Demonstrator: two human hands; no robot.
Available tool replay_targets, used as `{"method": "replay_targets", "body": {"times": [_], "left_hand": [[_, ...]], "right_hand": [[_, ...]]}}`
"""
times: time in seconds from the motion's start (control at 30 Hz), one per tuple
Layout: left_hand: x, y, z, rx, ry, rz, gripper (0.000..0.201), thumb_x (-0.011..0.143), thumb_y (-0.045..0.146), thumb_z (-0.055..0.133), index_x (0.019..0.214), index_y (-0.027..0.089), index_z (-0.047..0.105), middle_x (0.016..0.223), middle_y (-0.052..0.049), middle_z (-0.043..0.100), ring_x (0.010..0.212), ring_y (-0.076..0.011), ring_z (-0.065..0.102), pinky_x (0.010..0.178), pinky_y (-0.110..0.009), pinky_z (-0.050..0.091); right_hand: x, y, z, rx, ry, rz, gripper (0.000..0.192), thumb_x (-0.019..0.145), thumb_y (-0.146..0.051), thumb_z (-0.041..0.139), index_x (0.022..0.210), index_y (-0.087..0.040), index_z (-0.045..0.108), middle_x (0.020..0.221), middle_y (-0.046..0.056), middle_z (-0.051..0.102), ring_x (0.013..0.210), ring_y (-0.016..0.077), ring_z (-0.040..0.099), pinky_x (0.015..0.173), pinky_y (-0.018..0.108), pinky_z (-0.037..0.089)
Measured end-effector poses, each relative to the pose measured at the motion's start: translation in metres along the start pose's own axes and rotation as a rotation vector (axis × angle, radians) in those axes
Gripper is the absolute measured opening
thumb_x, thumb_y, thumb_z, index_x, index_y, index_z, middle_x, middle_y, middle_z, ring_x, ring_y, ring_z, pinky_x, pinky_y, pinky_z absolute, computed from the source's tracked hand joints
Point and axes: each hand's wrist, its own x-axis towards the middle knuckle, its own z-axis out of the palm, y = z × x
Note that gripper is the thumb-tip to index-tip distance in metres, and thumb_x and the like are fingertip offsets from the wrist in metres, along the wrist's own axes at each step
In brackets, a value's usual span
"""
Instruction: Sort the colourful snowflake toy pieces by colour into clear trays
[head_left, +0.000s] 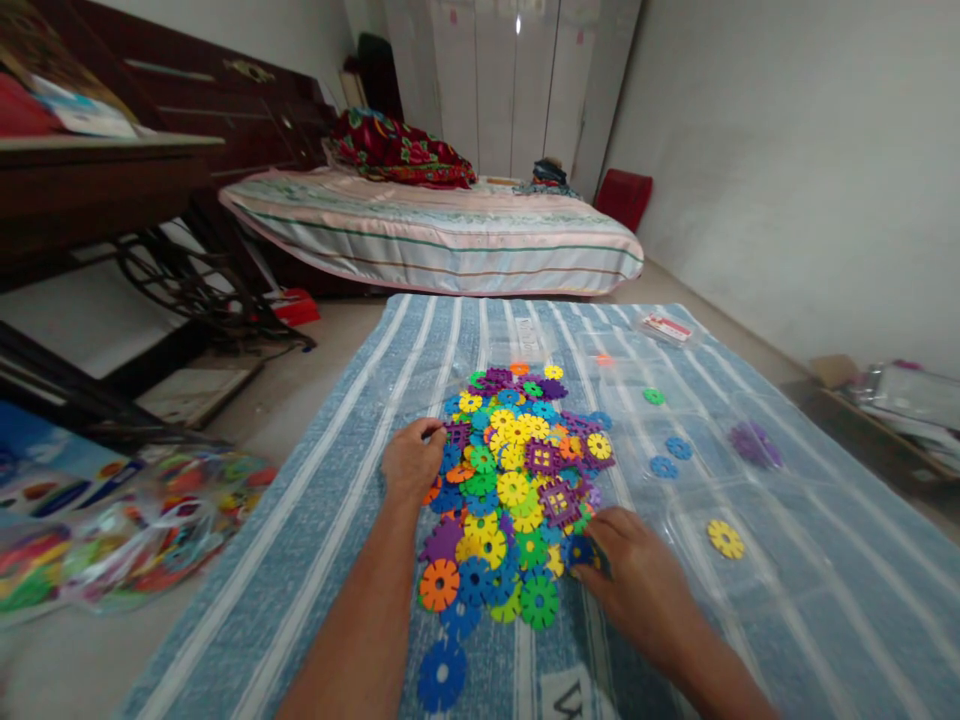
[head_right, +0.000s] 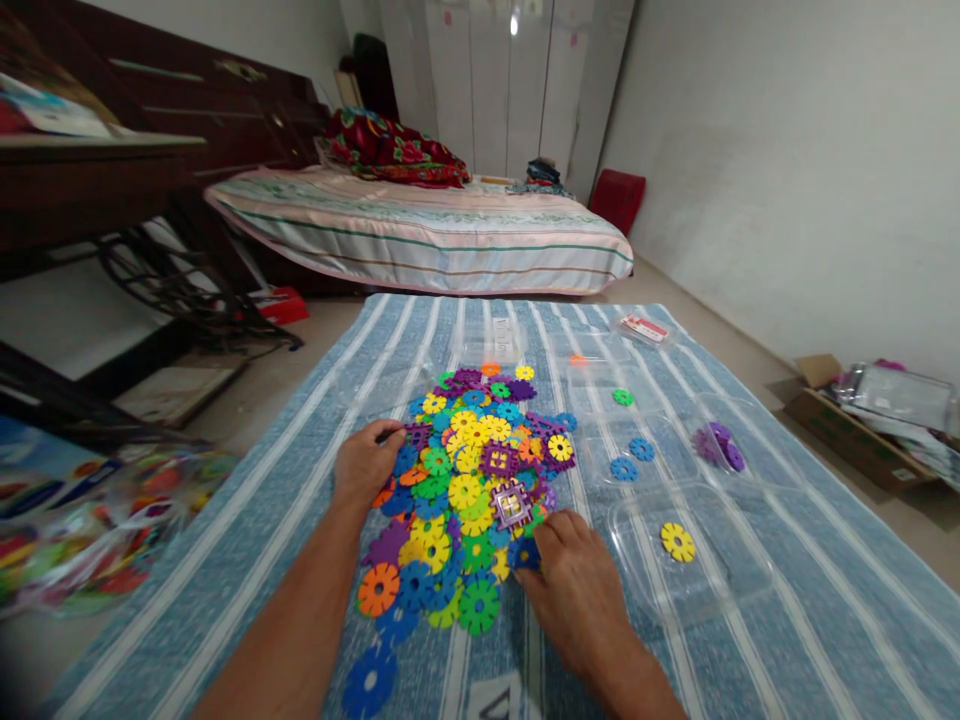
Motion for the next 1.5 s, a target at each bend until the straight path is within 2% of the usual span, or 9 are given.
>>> {"method": "replay_targets", "body": {"times": [0.17, 0.57, 0.73, 0.93, 1.03, 1.2, 1.27, 1.37, 1.5], "left_hand": [[0.0, 0.0, 0.001, -0.021, 0.007, 0.0, 0.024, 0.08, 0.034, 0.049, 0.091, 0.025, 0.068, 0.095, -0.001, 0.071, 0.091, -0.0197, 0.062, 0.081, -0.028, 0.046], [0.002, -0.002, 0.0, 0.018, 0.004, 0.011, 0.023, 0.08, 0.035, 0.049, 0.091, 0.026, 0.068, 0.094, 0.0, 0.071, 0.089, -0.0194, 0.063, 0.077, -0.027, 0.046], [0.002, -0.003, -0.001, 0.021, -0.004, 0.021, 0.023, 0.08, 0.033, 0.048, 0.091, 0.025, 0.067, 0.095, -0.002, 0.07, 0.092, -0.0203, 0.062, 0.079, -0.028, 0.046], [0.003, -0.003, -0.001, 0.0, -0.014, -0.01, 0.025, 0.08, 0.035, 0.048, 0.093, 0.025, 0.067, 0.096, -0.003, 0.07, 0.093, -0.0223, 0.062, 0.08, -0.031, 0.046], [0.004, -0.003, -0.001, -0.011, -0.019, -0.012, 0.025, 0.079, 0.035, 0.048, 0.092, 0.025, 0.067, 0.095, -0.003, 0.07, 0.092, -0.0221, 0.062, 0.08, -0.03, 0.045], [0.002, -0.003, 0.0, 0.003, -0.015, -0.003, 0.025, 0.08, 0.036, 0.048, 0.091, 0.025, 0.067, 0.095, -0.003, 0.07, 0.091, -0.0216, 0.062, 0.08, -0.03, 0.045], [0.002, -0.003, 0.0, 0.003, -0.014, -0.003, 0.026, 0.08, 0.036, 0.048, 0.092, 0.025, 0.067, 0.094, -0.003, 0.07, 0.09, -0.0216, 0.062, 0.079, -0.03, 0.045], [0.001, -0.003, 0.001, 0.008, -0.014, -0.003, 0.026, 0.08, 0.037, 0.048, 0.092, 0.025, 0.068, 0.093, -0.003, 0.07, 0.088, -0.0214, 0.062, 0.077, -0.03, 0.046], [0.002, -0.003, 0.001, -0.002, -0.01, 0.023, 0.026, 0.08, 0.035, 0.047, 0.092, 0.024, 0.068, 0.095, -0.002, 0.07, 0.091, -0.0209, 0.062, 0.08, -0.029, 0.045]], "right_hand": [[-0.007, 0.001, 0.007, -0.001, 0.005, 0.006, 0.023, 0.073, -0.023, 0.064, 0.096, -0.021, 0.063, 0.099, 0.008, 0.061, 0.099, 0.0261, 0.053, 0.084, 0.039, 0.045], [-0.009, -0.002, 0.013, 0.007, 0.001, 0.001, 0.012, 0.08, -0.019, 0.057, 0.089, -0.019, 0.064, 0.103, 0.009, 0.06, 0.103, 0.0251, 0.051, 0.089, 0.038, 0.043], [-0.008, 0.004, 0.015, 0.044, 0.027, -0.027, 0.023, 0.088, -0.017, 0.044, 0.08, -0.021, 0.065, 0.089, 0.006, 0.063, 0.087, 0.0188, 0.056, 0.08, 0.032, 0.046], [-0.008, 0.006, 0.008, 0.072, 0.056, -0.037, 0.023, 0.089, -0.018, 0.043, 0.08, -0.022, 0.064, 0.082, 0.003, 0.064, 0.078, 0.0153, 0.058, 0.072, 0.026, 0.045], [-0.004, 0.016, -0.007, -0.007, 0.166, -0.069, 0.025, 0.09, -0.022, 0.042, 0.077, -0.021, 0.063, 0.08, 0.004, 0.065, 0.076, 0.0153, 0.059, 0.071, 0.026, 0.045], [0.012, 0.052, -0.044, -0.309, 0.603, 0.026, 0.028, 0.09, -0.032, 0.044, 0.085, -0.015, 0.066, 0.086, 0.011, 0.067, 0.08, 0.0223, 0.06, 0.077, 0.036, 0.046], [0.015, 0.059, -0.05, -0.348, 0.685, 0.061, 0.028, 0.089, -0.035, 0.046, 0.09, -0.015, 0.066, 0.088, 0.011, 0.068, 0.081, 0.0232, 0.061, 0.078, 0.037, 0.046], [0.012, 0.05, -0.042, -0.227, 0.622, -0.029, 0.025, 0.089, -0.033, 0.046, 0.09, -0.016, 0.065, 0.087, 0.009, 0.068, 0.083, 0.0205, 0.061, 0.079, 0.034, 0.047], [-0.003, 0.021, -0.012, -0.06, 0.329, -0.096, 0.02, 0.09, -0.025, 0.045, 0.086, -0.02, 0.064, 0.083, 0.005, 0.066, 0.08, 0.0174, 0.06, 0.075, 0.03, 0.047]]}}
